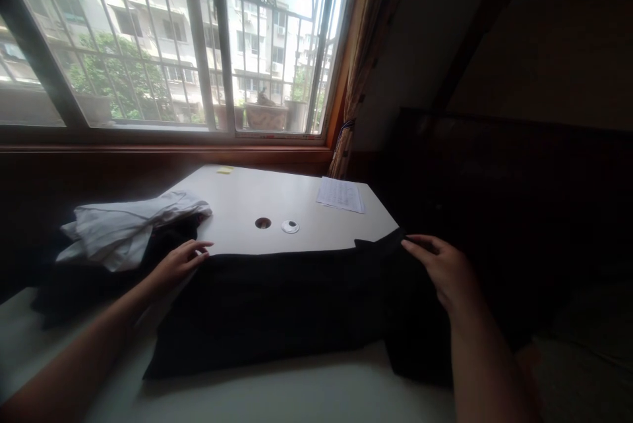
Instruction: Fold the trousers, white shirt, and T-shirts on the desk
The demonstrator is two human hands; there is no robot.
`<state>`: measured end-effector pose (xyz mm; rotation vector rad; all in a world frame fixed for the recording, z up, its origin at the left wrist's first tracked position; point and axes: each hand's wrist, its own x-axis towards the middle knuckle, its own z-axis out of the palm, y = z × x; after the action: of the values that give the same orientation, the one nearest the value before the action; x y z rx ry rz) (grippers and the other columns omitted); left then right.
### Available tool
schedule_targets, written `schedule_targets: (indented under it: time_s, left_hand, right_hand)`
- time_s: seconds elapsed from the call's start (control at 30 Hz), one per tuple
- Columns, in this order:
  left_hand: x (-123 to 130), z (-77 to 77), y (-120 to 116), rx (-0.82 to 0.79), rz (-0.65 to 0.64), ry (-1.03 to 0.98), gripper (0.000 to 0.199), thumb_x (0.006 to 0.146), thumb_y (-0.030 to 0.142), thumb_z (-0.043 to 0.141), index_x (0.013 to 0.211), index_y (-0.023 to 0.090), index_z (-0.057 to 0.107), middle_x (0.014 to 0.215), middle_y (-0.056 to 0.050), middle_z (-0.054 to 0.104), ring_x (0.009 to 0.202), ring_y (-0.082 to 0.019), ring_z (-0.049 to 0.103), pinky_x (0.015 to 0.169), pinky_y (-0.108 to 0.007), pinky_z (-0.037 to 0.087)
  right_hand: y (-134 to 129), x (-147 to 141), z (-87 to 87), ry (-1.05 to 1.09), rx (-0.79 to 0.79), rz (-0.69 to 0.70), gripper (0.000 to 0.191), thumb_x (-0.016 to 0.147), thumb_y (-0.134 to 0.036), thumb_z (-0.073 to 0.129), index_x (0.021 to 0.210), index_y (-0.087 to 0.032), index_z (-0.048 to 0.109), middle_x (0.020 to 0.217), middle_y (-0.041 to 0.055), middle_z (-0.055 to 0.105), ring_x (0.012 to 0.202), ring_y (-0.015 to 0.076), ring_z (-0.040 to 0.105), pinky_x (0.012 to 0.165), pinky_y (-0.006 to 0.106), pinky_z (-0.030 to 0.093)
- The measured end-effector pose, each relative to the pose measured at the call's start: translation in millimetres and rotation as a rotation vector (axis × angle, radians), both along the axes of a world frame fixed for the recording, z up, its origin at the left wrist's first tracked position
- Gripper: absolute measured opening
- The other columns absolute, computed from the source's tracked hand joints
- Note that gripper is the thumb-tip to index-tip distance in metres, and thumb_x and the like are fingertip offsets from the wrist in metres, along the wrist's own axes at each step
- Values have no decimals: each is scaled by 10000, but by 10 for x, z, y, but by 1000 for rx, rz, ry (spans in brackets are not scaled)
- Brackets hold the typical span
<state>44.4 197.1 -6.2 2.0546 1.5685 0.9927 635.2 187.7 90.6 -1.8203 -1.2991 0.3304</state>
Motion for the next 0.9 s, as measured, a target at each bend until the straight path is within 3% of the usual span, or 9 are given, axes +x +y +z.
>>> schedule_targets:
  time_s: [0.07, 0.23, 0.37, 0.43, 0.5, 0.57, 0.7, 0.8, 0.9]
  left_hand:
    - [16, 24, -7, 11, 24, -13, 432, 904, 561, 576, 1139, 238, 740, 1012, -62, 715, 889, -239, 706, 827, -368, 570]
    - [67, 60, -36, 9, 27, -55, 434, 908, 572, 572, 1089, 226, 760, 1022, -70, 699, 890, -238, 706, 781, -352, 581]
    - [72, 67, -48, 19, 1, -83, 417, 924, 553, 565, 1091, 223, 758, 1026, -70, 689, 910, -234, 704, 781, -345, 578]
    - [63, 70, -50, 18, 0, -86, 413, 932, 548, 560, 1095, 224, 757, 1016, -67, 690, 905, -234, 703, 773, -344, 577]
    - [58, 70, -49, 22, 5, -88, 413, 938, 547, 552, 1100, 227, 756, 1009, -65, 695, 904, -234, 701, 769, -344, 576]
    - [61, 62, -45, 29, 11, -84, 420, 946, 548, 539, 1107, 225, 755, 1010, -68, 698, 910, -239, 698, 759, -343, 577]
    - [83, -7, -24, 20, 5, -53, 426, 963, 543, 518, 1130, 225, 747, 1049, -84, 711, 962, -254, 689, 821, -370, 582]
    - [96, -86, -4, 12, -10, -14, 421, 963, 536, 526, 1178, 240, 733, 1048, -86, 732, 982, -263, 684, 888, -411, 575]
    - [101, -134, 5, 3, -27, 13, 431, 945, 540, 556, 1215, 245, 716, 1033, -84, 744, 947, -263, 692, 863, -413, 581]
  right_hand:
    - [45, -447, 185, 122, 114, 65, 467, 763, -513, 768, 1125, -218, 749, 1069, 115, 782, 948, 303, 748, 794, 386, 610]
    - [-38, -1772, 439, -123, 310, 348, 223, 841, -416, 741, 992, -251, 754, 1008, 41, 767, 982, 274, 711, 921, 453, 566]
    - [-439, -2696, 308, -102, 316, 788, 237, 928, -384, 700, 1114, -237, 720, 1056, 55, 744, 977, 235, 703, 888, 410, 573]
    - [-664, -2952, 205, -73, 133, 1140, 361, 932, -438, 713, 1246, -261, 687, 1137, 44, 734, 857, 176, 714, 754, 311, 577]
    - [-801, -3024, 129, -112, 26, 1302, 370, 951, -476, 687, 1261, -275, 690, 1128, 31, 744, 814, 160, 713, 719, 285, 555]
    - [-799, -2931, 78, -173, 18, 1268, 318, 991, -473, 629, 1219, -268, 712, 1094, 25, 754, 854, 171, 713, 770, 299, 546]
    - [-494, -2455, -96, -257, 48, 950, 251, 1032, -377, 547, 1157, -234, 710, 1095, 54, 732, 958, 203, 690, 833, 340, 549]
    - [-290, -2080, -392, -408, 99, 694, 227, 1007, -316, 544, 1162, -233, 687, 1172, 95, 684, 1115, 270, 629, 944, 440, 535]
    - [-245, -1842, -766, -510, 29, 512, 344, 989, -392, 571, 1309, -272, 615, 1332, 116, 587, 1178, 321, 588, 944, 501, 547]
